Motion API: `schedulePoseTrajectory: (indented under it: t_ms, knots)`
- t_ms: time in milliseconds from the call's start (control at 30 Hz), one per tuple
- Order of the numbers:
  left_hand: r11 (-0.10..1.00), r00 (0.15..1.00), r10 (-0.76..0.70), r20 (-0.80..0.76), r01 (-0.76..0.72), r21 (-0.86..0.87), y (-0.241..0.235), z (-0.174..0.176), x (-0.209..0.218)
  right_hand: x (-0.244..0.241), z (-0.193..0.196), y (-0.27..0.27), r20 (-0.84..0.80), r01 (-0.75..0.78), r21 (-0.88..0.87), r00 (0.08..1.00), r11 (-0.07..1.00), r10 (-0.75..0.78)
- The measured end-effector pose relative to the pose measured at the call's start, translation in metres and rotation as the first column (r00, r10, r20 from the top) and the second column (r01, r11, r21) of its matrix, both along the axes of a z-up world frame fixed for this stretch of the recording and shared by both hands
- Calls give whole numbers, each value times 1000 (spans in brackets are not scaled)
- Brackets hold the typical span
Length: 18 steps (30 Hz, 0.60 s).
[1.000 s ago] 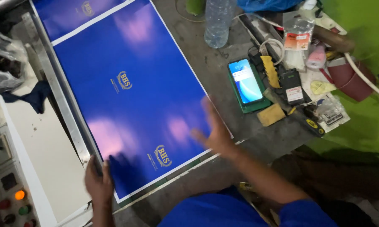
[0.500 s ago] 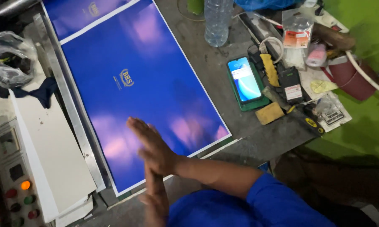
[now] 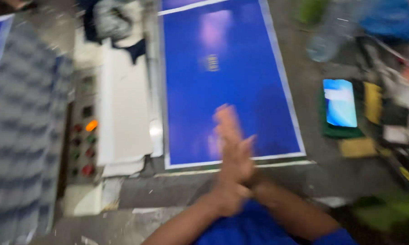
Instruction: Operating a laminating machine to process blue printed sheets.
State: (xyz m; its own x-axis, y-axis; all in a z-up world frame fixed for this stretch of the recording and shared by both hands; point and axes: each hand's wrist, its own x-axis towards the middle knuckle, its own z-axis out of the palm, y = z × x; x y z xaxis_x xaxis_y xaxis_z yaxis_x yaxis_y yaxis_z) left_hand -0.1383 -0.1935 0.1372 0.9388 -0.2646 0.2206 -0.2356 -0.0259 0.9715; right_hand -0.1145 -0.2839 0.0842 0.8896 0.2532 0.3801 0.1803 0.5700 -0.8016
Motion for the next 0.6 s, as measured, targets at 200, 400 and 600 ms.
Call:
schedulePoseTrajectory:
  t_ms: [200, 400, 600]
  knots:
    - [591, 846, -307, 435, -189, 784, 48, -24, 27, -23, 76, 31, -575, 15, 53, 818, 998, 18]
    - [739, 886, 352, 303, -462, 491, 175, -87, 95, -64, 31, 6, -230, -558, 449, 683, 698, 694]
    - [401, 597, 641, 482, -797, 453, 326, -160, 42, -40, -109, -59, -192, 131, -783, 880, 609, -436]
